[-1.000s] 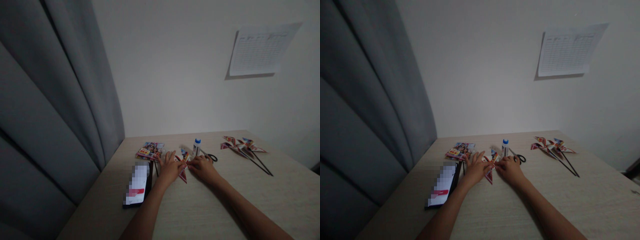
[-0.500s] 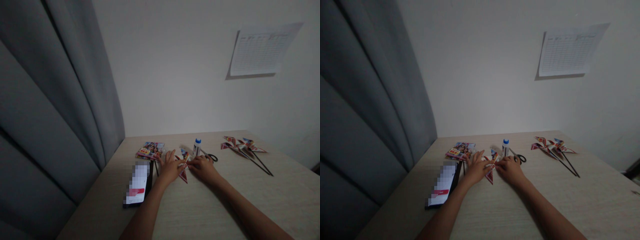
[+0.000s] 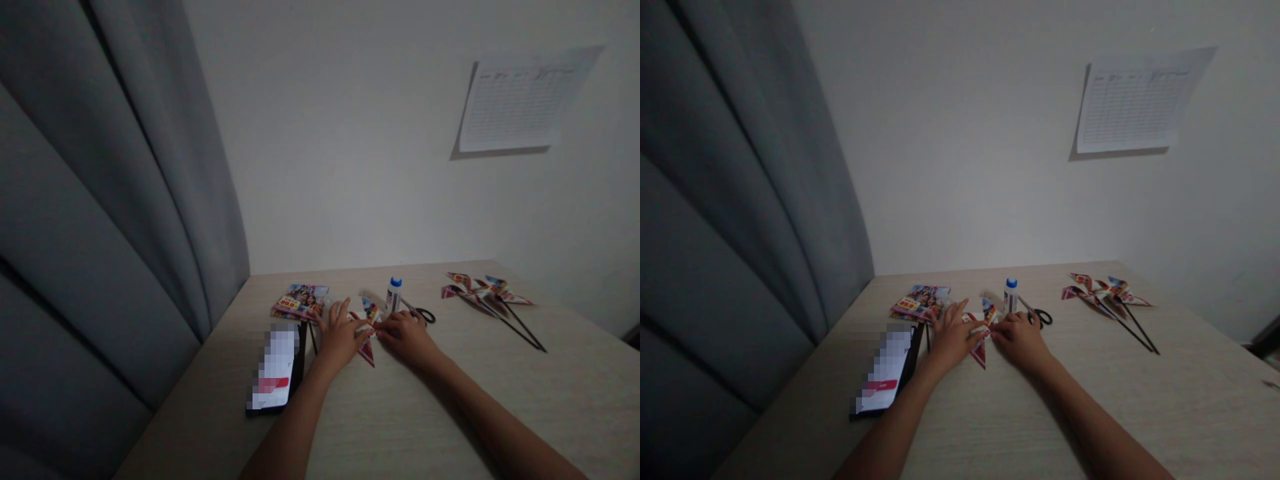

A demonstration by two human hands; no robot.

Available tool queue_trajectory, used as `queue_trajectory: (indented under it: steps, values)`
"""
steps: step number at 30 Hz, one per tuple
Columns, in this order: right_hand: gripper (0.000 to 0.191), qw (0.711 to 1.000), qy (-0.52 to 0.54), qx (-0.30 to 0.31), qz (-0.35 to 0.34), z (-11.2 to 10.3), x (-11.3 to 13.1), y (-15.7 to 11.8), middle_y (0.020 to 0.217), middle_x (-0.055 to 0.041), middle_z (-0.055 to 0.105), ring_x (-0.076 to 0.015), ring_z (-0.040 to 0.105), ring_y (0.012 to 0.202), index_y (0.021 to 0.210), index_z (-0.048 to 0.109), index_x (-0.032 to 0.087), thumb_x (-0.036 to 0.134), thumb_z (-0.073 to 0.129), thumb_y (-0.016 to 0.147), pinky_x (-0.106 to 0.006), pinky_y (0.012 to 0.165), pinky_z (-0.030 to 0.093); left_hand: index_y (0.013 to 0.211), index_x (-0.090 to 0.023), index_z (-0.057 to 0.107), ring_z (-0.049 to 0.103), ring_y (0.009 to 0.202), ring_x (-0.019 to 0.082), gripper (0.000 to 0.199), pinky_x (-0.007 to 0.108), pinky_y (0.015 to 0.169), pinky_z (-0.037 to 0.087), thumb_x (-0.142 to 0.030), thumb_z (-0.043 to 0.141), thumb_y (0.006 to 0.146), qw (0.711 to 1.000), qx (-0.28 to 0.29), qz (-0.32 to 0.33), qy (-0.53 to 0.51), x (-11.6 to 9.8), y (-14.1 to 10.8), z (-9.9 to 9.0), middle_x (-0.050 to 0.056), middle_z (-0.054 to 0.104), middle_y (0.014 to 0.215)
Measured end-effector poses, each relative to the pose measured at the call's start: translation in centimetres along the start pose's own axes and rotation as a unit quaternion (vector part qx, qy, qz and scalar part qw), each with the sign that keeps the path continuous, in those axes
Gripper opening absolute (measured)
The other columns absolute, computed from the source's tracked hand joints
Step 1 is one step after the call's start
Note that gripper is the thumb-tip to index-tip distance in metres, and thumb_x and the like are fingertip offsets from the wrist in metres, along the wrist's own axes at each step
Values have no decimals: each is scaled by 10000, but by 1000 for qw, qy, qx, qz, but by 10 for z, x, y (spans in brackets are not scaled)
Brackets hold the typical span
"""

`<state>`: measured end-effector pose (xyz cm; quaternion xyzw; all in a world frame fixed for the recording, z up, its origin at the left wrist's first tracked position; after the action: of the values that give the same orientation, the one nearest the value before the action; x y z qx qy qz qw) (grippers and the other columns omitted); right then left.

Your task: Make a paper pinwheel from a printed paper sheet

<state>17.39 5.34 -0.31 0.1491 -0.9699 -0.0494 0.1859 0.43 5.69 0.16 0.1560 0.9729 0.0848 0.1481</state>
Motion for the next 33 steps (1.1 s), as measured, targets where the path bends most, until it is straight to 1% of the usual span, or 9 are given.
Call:
queue_trajectory:
  steps: [6, 9, 15, 21, 25, 29, 33]
  values:
    - [294, 1000, -4, 7, 3, 1, 0, 0, 1112, -46, 709, -285, 544, 1161, 1113, 728, 362, 474, 520, 939, -570, 1077, 196, 1256, -508, 629, 232, 1467, 371, 384, 759, 1077, -127, -608, 446, 934, 999, 4, 31, 28, -2, -1, -2, -5, 322, 1609]
    - [288, 1000, 2, 3, 0, 0, 0, 0, 1115, -47, 710, -283, 548, 1154, 1099, 733, 359, 475, 524, 937, -570, 1074, 198, 1250, -501, 635, 228, 1469, 371, 397, 759, 1072, -132, -622, 433, 931, 999, 12, 26, 25, -1, 0, -1, 3, 321, 1610]
    - [295, 1000, 7, 2, -1, -1, 0, 0, 1107, -50, 715, -286, 549, 1154, 1099, 735, 358, 478, 519, 938, -558, 1067, 216, 1228, -502, 648, 229, 1469, 367, 397, 758, 1064, -147, -633, 421, 930, 1000, 9, 18, 9, 1, 1, 1, 7, 332, 1603]
    - [298, 1000, 7, 9, 1, 0, -1, 0, 1132, -49, 708, -279, 550, 1155, 1117, 728, 365, 472, 515, 939, -557, 1073, 205, 1229, -471, 652, 211, 1474, 361, 391, 760, 1078, -115, -619, 469, 917, 1000, 9, 8, -2, 0, 0, 1, 24, 319, 1606]
    - [288, 1000, 5, 9, 1, 0, -2, 0, 1126, -43, 708, -283, 548, 1157, 1111, 732, 373, 464, 522, 936, -562, 1074, 201, 1182, -447, 685, 206, 1473, 370, 367, 760, 1084, -100, -612, 523, 896, 1000, 10, -7, -12, -2, 0, 0, 19, 293, 1613]
    - [274, 1000, 9, 8, -5, 1, -2, 0, 1122, -39, 706, -284, 544, 1161, 1101, 735, 371, 427, 522, 938, -567, 1085, 181, 1128, -418, 710, 222, 1466, 382, 343, 781, 1069, -93, -602, 568, 876, 999, 7, -17, -32, -1, 1, -1, 31, 315, 1599]
    - [272, 1000, 11, 9, -12, 1, -2, 0, 1108, -42, 706, -281, 540, 1158, 1094, 736, 357, 413, 519, 940, -566, 1085, 173, 1100, -360, 720, 249, 1453, 381, 380, 774, 1082, -71, -619, 592, 852, 999, -3, -24, -30, 0, 2, -4, 65, 345, 1578]
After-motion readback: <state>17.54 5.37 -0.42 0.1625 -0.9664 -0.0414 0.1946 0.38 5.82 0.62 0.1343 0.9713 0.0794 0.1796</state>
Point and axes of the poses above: each hand's wrist, its own y-axis towards the middle knuckle, its own z-axis out of the palm, x = y × z, the point moved 6 cm from there along y, towards the middle knuckle
